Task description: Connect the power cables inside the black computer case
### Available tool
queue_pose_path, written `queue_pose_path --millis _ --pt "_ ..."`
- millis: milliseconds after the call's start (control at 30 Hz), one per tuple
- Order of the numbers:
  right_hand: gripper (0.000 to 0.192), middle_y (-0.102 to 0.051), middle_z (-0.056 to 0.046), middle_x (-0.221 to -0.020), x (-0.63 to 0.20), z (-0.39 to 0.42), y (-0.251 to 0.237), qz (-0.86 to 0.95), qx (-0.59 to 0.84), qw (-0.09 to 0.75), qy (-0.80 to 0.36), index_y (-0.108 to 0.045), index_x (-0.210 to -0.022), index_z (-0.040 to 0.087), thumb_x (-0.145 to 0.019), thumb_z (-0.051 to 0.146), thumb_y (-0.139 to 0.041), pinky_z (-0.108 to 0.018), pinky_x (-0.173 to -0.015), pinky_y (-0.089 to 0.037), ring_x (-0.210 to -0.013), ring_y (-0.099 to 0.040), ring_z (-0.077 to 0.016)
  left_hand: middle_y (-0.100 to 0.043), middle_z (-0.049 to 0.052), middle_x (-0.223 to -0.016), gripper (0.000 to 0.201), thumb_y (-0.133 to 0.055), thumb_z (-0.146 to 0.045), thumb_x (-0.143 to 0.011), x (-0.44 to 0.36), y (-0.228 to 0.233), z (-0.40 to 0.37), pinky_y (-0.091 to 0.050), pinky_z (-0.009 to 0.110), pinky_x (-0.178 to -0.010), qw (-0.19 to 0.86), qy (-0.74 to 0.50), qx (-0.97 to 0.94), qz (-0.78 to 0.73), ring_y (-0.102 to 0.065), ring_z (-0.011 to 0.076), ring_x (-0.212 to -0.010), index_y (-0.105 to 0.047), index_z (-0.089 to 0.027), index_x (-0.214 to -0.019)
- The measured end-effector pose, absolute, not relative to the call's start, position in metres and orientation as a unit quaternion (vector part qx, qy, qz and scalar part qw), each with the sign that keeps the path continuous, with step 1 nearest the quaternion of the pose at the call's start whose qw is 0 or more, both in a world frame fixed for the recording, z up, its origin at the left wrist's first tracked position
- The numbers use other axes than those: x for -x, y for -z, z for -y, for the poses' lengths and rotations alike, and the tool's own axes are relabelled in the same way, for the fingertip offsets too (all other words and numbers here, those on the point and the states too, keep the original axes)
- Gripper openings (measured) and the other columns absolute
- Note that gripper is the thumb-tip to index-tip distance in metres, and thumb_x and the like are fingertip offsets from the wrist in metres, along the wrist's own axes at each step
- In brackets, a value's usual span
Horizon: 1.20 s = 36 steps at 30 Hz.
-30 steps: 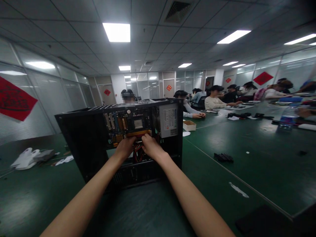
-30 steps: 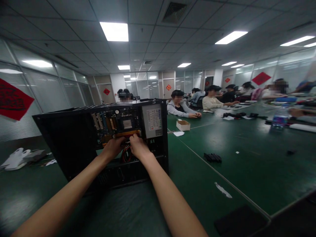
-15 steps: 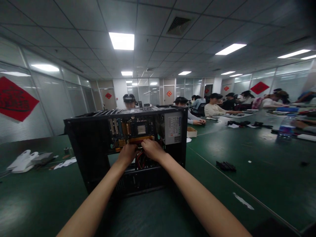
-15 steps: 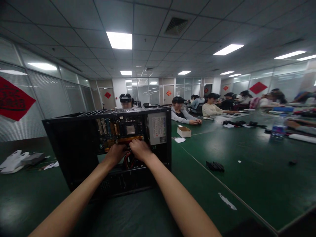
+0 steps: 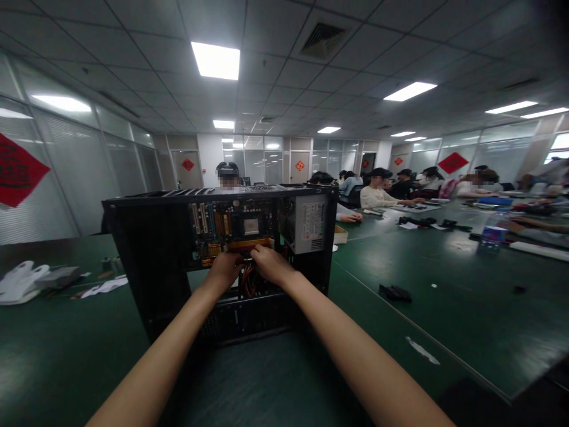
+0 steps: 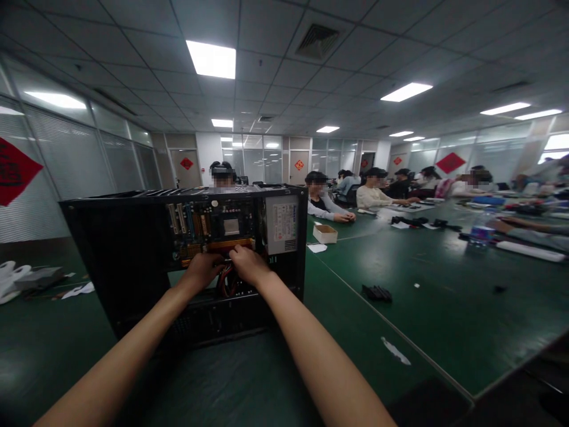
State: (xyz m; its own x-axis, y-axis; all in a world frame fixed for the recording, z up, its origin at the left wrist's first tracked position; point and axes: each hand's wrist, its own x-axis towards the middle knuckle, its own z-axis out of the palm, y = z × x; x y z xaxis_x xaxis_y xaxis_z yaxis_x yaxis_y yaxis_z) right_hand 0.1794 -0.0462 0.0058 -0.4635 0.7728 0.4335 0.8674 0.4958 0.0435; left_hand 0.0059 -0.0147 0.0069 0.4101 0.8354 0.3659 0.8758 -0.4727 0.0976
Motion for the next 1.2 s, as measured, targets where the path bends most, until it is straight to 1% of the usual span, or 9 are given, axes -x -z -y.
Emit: queue_pose_path --millis 100,233,333,533,667,833,900,1067,1200 --pt "0.024 -0.057 -0.011 -0.113 -0.180 0.047 -0.006 0.848 0.481 0.184 0.121 -0.055 -0.108 0.015 -0.089 0.007 -0.042 -0.030 -0.081 -0.047 -0.097 -0.060 -0.0212 -0.075 0.008 -0.102 0.020 -0.059 -0.021 -0.085 -0.006 -0.008 0.016 -0.047 0.027 -0.083 0.053 0.183 0.839 0.509 -0.068 0.0217 -0.098 -0.074 -0.019 -0.097" --pt "0.023 -0.057 -0.012 -0.114 -0.181 0.044 -0.004 0.851 0.477 0.186 0.114 -0.055 -0.107 0.013 -0.088 0.006 -0.044 -0.030 -0.084 -0.046 -0.100 -0.060 -0.0211 -0.075 0.007 -0.101 0.020 -0.059 -0.021 -0.085 -0.006 -0.008 0.018 -0.048 0.027 -0.082 0.051 0.183 0.837 0.514 -0.068 0.0215 -0.097 -0.074 -0.020 -0.097" --pt "0.024 -0.057 -0.012 -0.114 -0.181 0.042 -0.003 0.846 0.486 0.181 0.125 -0.055 -0.108 0.013 -0.088 0.006 -0.044 -0.030 -0.084 -0.046 -0.100 -0.059 -0.0210 -0.075 0.006 -0.103 0.022 -0.058 -0.021 -0.085 -0.006 -0.008 0.018 -0.047 0.026 -0.084 0.052 0.192 0.834 0.514 -0.067 0.0207 -0.099 -0.073 -0.020 -0.101" --pt "0.022 -0.058 -0.013 -0.113 -0.178 0.042 -0.005 0.833 0.506 0.166 0.146 -0.057 -0.107 0.012 -0.088 0.008 -0.046 -0.032 -0.088 -0.047 -0.108 -0.056 -0.0236 -0.075 0.007 -0.101 0.026 -0.053 -0.028 -0.089 -0.006 -0.005 0.020 -0.048 0.026 -0.083 0.046 0.224 0.840 0.491 -0.069 0.0202 -0.095 -0.073 -0.019 -0.103" --pt "0.025 -0.058 -0.017 -0.117 -0.175 0.045 -0.008 0.823 0.530 0.147 0.139 -0.057 -0.111 0.012 -0.091 0.009 -0.041 -0.033 -0.089 -0.048 -0.111 -0.056 -0.0245 -0.075 0.007 -0.103 0.029 -0.052 -0.031 -0.090 -0.007 -0.005 0.021 -0.047 0.027 -0.084 0.047 0.212 0.843 0.492 -0.068 0.0210 -0.097 -0.073 -0.020 -0.106" --pt "0.026 -0.064 -0.017 -0.112 -0.174 0.045 -0.009 0.811 0.555 0.142 0.116 -0.057 -0.113 0.013 -0.092 0.011 -0.042 -0.036 -0.084 -0.050 -0.104 -0.062 -0.0266 -0.075 0.008 -0.104 0.028 -0.051 -0.026 -0.089 -0.007 -0.004 0.018 -0.048 0.028 -0.084 0.050 0.204 0.846 0.491 -0.068 0.0218 -0.098 -0.074 -0.021 -0.104" --pt "0.026 -0.066 -0.017 -0.108 -0.174 0.046 -0.009 0.810 0.558 0.147 0.109 -0.056 -0.114 0.014 -0.092 0.011 -0.042 -0.035 -0.082 -0.050 -0.100 -0.065 -0.0263 -0.075 0.008 -0.102 0.028 -0.050 -0.024 -0.089 -0.007 -0.003 0.016 -0.048 0.028 -0.083 0.048 0.205 0.850 0.483 -0.068 0.0218 -0.096 -0.075 -0.020 -0.103" --pt "0.025 -0.067 -0.015 -0.107 -0.178 0.050 -0.007 0.808 0.557 0.166 0.095 -0.058 -0.111 0.013 -0.092 0.010 -0.042 -0.030 -0.081 -0.049 -0.100 -0.066 -0.0250 -0.076 0.008 -0.098 0.027 -0.050 -0.024 -0.090 -0.007 -0.004 0.016 -0.048 0.028 -0.082 0.051 0.203 0.855 0.475 -0.069 0.0214 -0.092 -0.076 -0.020 -0.099" --pt "0.026 -0.068 -0.014 -0.107 -0.184 0.051 -0.003 0.810 0.556 0.175 0.075 -0.062 -0.107 0.013 -0.087 0.006 -0.047 -0.028 -0.084 -0.047 -0.104 -0.064 -0.0239 -0.076 0.006 -0.097 0.025 -0.052 -0.023 -0.089 -0.007 -0.004 0.015 -0.047 0.026 -0.082 0.042 0.200 0.855 0.477 -0.069 0.0194 -0.092 -0.076 -0.022 -0.097"
